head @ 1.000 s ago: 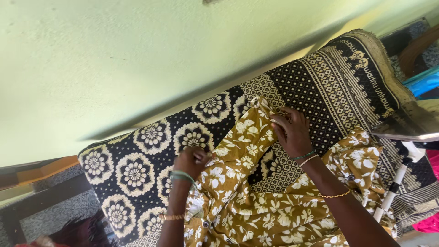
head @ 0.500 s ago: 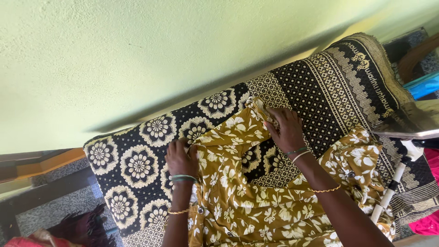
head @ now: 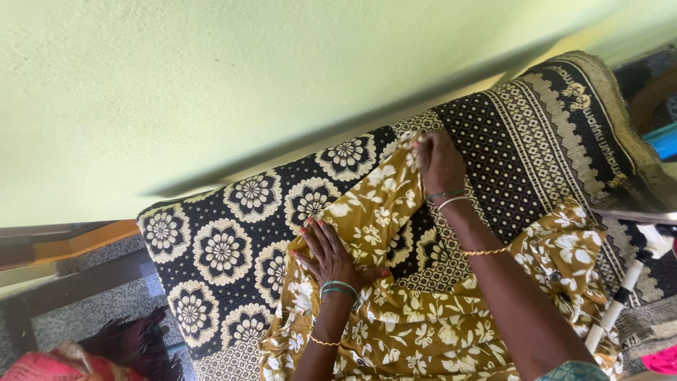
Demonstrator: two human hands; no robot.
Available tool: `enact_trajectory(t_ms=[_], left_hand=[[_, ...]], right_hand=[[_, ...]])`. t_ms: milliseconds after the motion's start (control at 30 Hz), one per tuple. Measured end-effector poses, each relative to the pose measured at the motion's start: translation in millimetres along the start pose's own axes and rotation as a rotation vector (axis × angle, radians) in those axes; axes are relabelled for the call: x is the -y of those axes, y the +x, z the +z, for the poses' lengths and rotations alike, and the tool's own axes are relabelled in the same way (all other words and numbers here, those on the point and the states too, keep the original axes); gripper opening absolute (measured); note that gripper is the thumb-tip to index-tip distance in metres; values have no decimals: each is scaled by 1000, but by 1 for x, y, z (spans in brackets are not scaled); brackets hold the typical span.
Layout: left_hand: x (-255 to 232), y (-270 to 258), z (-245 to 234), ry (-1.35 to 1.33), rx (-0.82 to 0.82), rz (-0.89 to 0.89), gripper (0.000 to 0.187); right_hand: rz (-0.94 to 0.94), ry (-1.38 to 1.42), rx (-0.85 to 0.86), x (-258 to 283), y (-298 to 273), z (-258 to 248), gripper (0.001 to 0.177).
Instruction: The person irons a mustard-colored floral shirt on a patterned ironing board. They smooth the fabric, use an iron to press the shirt, and adjust the garment to iron different sections.
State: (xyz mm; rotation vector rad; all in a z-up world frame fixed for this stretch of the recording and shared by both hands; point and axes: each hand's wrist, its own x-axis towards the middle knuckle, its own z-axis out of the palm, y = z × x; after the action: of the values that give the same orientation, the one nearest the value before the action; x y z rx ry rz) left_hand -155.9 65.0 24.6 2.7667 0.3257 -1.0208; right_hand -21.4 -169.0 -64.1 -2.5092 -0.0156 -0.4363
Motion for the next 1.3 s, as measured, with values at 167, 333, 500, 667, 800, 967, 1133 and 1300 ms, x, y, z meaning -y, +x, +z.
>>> enact_trajectory(t_ms=[167,333,500,667,800,967,1133,1300], left_hand=[[0,1,-8,14,58,-25,179],[-5,3,-15,49,105,-46,181],[-6,11,-9,85,126,-53,181],[-10,12,-12,112,146,-86,182],[-16,6,-19,93,86,-82,177],[-63,7,-1,-54,-145,139,156],[-168,-3,62,-239,-359,838,104],[-235,-24,90,-282,-208,1081,76]], right_hand=[[-105,-157,30,0,19,0,35],[-136,-156,-40,26,25,-35,38],[-249,62,257,78,-47,-39,69],[-568,-259,469,51,-57,-38,89],[-390,-242,364,24,-47,-65,58],[18,427,-130,-43,-119,-129,19],[515,669,-537,-141,-225,-213,23],[667,677,-728,-191,-223,-287,55]])
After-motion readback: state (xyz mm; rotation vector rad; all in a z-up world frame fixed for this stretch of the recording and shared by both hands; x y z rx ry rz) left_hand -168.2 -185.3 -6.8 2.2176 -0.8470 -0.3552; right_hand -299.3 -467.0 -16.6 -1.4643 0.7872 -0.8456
